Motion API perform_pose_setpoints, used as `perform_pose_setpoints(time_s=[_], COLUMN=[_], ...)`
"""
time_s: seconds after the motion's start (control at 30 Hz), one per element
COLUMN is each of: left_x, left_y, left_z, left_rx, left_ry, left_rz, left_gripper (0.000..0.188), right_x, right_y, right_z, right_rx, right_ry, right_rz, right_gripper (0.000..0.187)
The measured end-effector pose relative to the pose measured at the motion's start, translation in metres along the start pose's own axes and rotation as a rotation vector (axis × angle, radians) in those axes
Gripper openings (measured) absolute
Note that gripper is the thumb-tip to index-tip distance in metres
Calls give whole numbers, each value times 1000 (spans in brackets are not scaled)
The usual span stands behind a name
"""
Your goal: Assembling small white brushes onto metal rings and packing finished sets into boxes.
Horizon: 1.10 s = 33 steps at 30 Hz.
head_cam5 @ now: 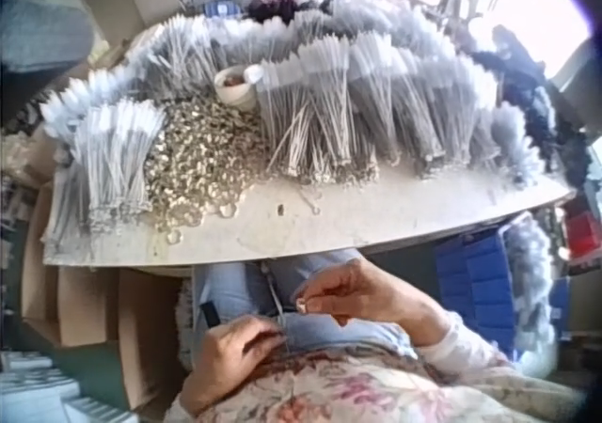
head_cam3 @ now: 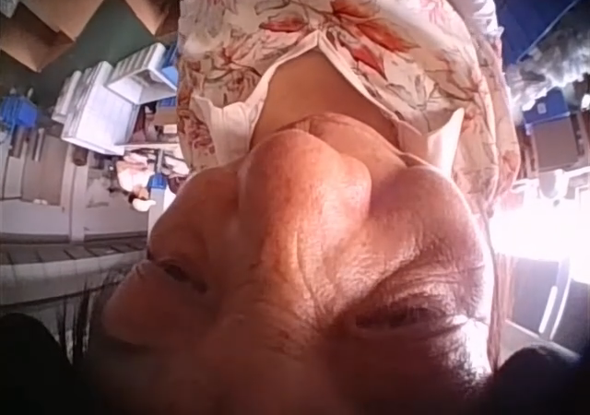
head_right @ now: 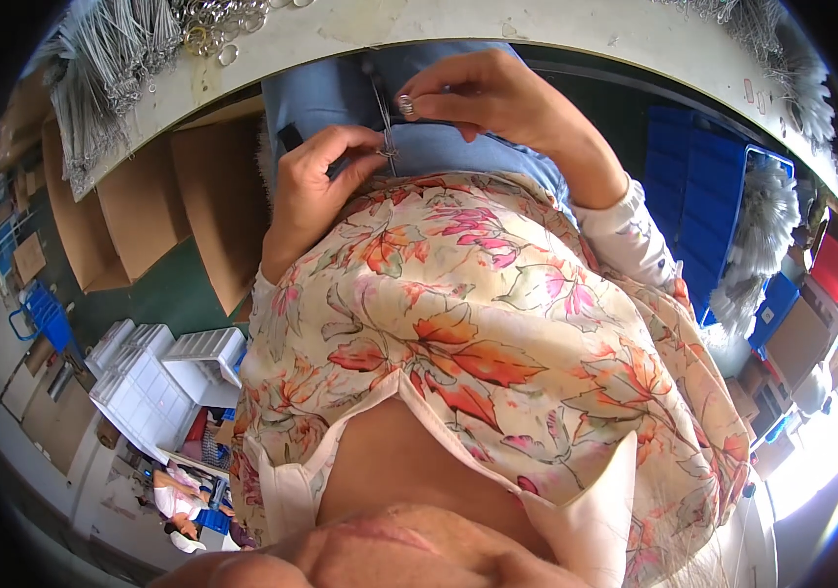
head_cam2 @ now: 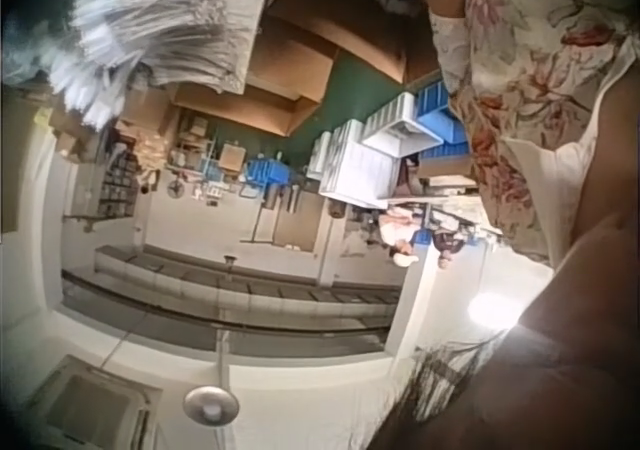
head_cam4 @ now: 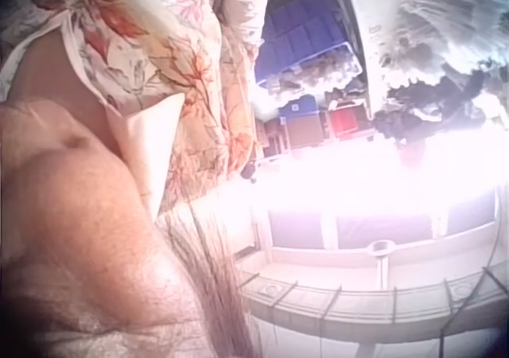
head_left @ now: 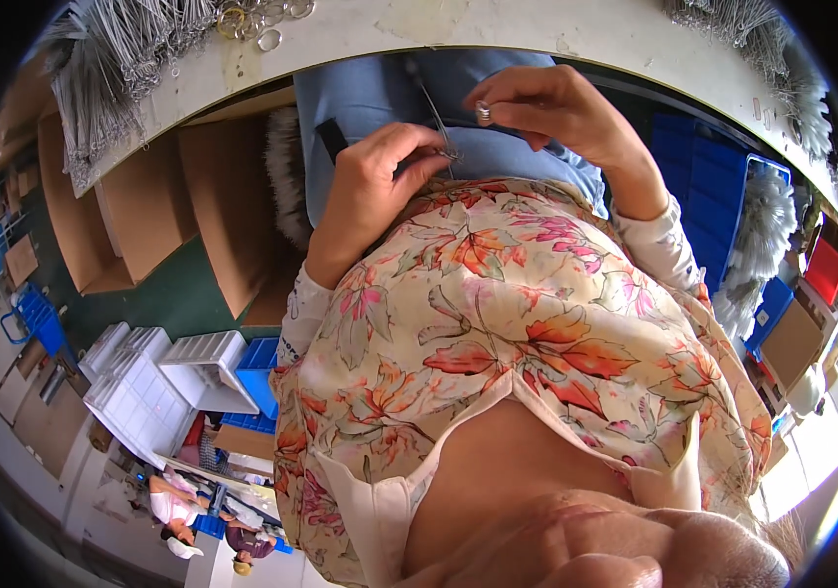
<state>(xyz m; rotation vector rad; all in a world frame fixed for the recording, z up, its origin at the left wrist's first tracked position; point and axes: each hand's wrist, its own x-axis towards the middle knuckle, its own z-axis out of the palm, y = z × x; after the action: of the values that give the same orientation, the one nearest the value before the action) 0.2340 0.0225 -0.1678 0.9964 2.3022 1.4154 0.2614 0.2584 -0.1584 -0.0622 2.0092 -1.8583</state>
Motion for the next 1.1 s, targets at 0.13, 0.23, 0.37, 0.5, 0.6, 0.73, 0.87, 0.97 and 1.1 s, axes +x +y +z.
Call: perform_pose_setpoints(time_s=[0.13,0.23,0.37,0.5,0.6,0.73,0.87,0.97,1.1], left_x=[-9,-16,-29,-28,-21,3,27,40,63], left_y=[-1,-6,0,23,32,56,60,59,67], left_z=[-8,-21,-40,-66,-80,-86,-91,-97,-99], left_rx=[78,80,-209,-472,-380,-678,-600,-500,-473], left_ry=[15,206,360,532,560,499,383,328,311], left_rz=[-2,16,-93,-49,135,154,232,270,240], left_gripper=[14,12,4,7,12,26,27,25,27], right_x=[27,49,69,71,50,36,30,35,45], right_y=[-5,-18,-33,-65,-99,-107,-109,-107,-109], right_z=[14,25,45,60,65,66,56,53,42], right_rx=[-36,-30,95,135,-110,-365,-412,-357,-330], right_ry=[-195,-368,-477,-633,-368,23,144,224,288], right_rz=[30,41,84,110,-190,-662,-587,-605,-676], right_gripper=[20,24,26,21,14,7,8,8,9])
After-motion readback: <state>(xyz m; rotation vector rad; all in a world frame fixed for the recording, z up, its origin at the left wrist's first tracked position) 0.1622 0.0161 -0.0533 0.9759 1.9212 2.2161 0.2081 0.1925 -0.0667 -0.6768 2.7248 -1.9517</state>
